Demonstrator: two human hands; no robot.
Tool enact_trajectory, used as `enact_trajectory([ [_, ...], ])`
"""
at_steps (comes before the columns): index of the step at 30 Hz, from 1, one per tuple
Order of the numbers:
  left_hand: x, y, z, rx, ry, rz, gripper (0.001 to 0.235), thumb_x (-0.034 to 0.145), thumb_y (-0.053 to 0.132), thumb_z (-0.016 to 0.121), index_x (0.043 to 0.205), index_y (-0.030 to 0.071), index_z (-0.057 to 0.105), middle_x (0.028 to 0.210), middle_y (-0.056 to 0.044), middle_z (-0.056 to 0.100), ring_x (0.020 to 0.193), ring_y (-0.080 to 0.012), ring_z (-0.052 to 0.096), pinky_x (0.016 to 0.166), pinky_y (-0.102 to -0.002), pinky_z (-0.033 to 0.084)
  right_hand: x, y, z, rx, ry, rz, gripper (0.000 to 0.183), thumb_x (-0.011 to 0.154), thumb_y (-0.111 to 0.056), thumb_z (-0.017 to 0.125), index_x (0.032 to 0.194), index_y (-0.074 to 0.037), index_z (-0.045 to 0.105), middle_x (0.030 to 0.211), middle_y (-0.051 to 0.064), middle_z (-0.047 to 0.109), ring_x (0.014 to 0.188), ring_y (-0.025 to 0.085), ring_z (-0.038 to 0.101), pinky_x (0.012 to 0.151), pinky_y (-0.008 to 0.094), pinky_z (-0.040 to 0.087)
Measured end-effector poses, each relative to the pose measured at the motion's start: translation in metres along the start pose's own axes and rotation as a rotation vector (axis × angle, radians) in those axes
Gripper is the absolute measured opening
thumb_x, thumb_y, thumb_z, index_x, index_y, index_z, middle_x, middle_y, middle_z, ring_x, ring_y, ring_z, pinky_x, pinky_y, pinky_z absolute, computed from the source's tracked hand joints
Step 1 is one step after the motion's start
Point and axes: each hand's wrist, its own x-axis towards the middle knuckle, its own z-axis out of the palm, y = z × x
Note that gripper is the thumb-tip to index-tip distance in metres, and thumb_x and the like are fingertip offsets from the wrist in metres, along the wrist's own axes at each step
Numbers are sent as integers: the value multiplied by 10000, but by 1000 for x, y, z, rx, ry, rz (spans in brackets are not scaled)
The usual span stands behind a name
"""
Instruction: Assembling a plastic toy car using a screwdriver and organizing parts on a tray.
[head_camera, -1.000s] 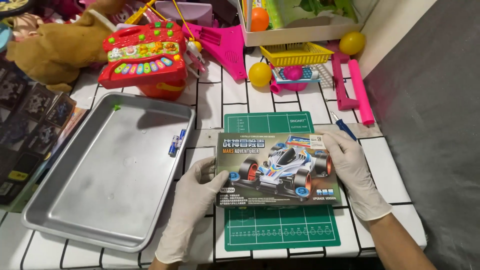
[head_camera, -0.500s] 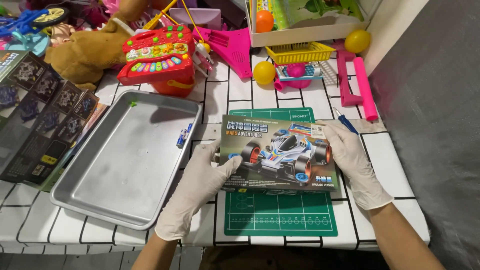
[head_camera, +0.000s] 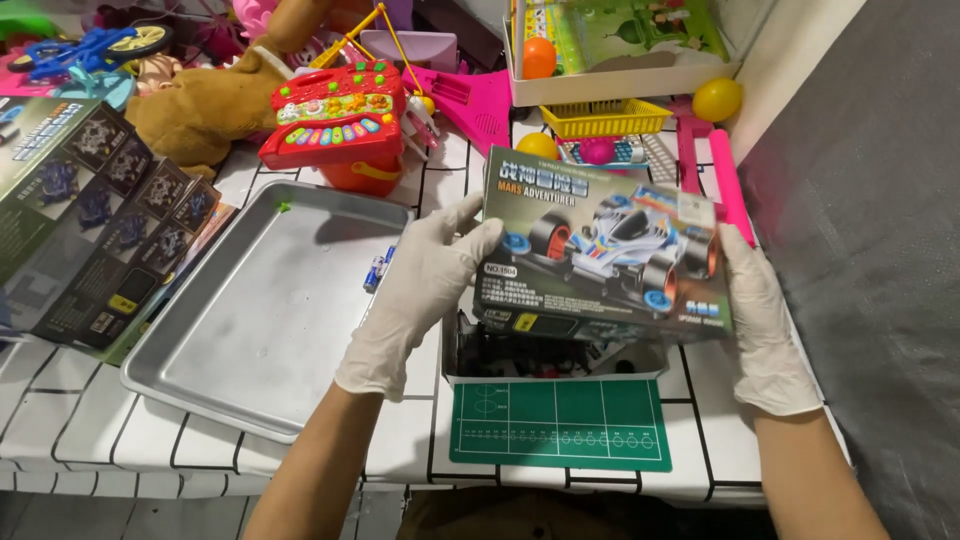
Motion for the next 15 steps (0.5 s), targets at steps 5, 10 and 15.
enact_trajectory([
  [5, 16, -2, 1, -410, 31, 37, 613, 892, 254, 634, 1488, 131, 553, 1257, -62, 710, 892, -163, 687, 598, -355, 629, -15, -31, 6, 411, -297, -114, 573, 994, -351, 574, 1486, -61, 536, 1396, 127, 643, 1234, 262, 644, 953, 414, 572],
  [10, 43, -47, -9, -162, 194, 350, 591, 950, 285, 624, 1489, 75, 507, 1381, -133, 595, 1255, -170, 600, 1065, -291, 488, 5, -19, -13, 29, -366, -201, 573, 960, -351, 576, 1408, 6, 582, 1297, 118, 674, 976, 159, 622, 684, 267, 507],
  [15, 35, -39, -13, -275, 218, 444, 584, 977, 349, 608, 1480, 71, 502, 1526, -174, 510, 1357, -226, 564, 1126, -339, 495, 5, -39, 4, -150, -332, -83, 618, 926, -204, 588, 1524, -64, 523, 1277, 122, 694, 1054, 259, 695, 735, 383, 567],
])
